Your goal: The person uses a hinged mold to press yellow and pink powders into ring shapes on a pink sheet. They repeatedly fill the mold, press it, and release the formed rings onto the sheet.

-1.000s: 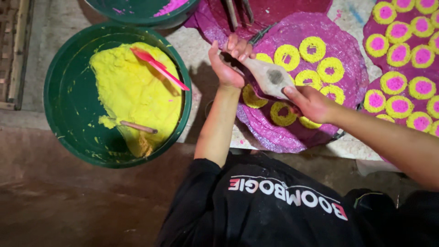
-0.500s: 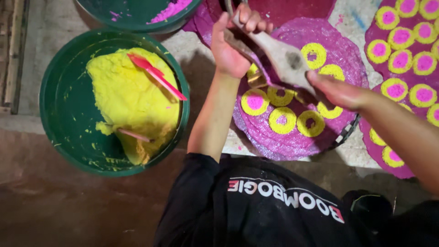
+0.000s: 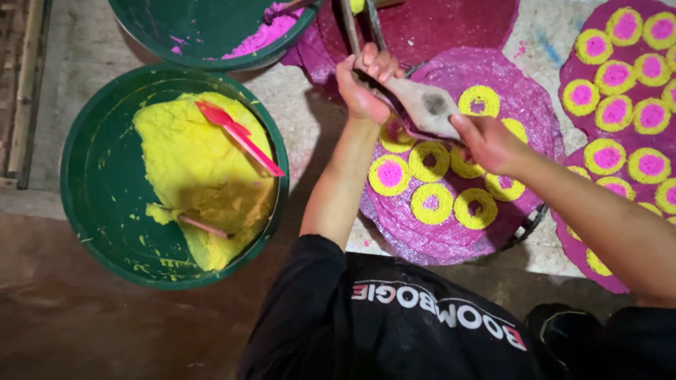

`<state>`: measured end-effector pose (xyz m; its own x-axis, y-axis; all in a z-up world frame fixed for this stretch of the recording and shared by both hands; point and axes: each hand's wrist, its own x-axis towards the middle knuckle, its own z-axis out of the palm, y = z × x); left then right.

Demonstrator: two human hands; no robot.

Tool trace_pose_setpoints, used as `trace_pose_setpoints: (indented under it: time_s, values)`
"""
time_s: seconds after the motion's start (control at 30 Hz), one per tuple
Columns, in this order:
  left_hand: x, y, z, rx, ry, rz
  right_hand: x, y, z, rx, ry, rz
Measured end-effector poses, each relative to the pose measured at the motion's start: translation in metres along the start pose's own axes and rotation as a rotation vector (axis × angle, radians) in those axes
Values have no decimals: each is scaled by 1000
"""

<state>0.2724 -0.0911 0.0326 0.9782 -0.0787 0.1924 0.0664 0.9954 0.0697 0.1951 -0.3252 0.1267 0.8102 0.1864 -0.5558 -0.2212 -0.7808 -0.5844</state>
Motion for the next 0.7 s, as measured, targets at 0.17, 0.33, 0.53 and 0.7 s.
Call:
trace_pose_setpoints:
  time_s: [0.17,0.33,0.53,0.7]
  values:
    - [11,7,27,65,-78,12,12,13,12,15,167,-398]
    - [-16,-1,55,136,40,-89,-8,51,8,324,-228,39]
    - [-35,-66,47,-58,127,-117,-64,68,-27,166,-37,106]
    - [-29,-74,24,-3,84,-89,-73,45,-2,-12,131,-48]
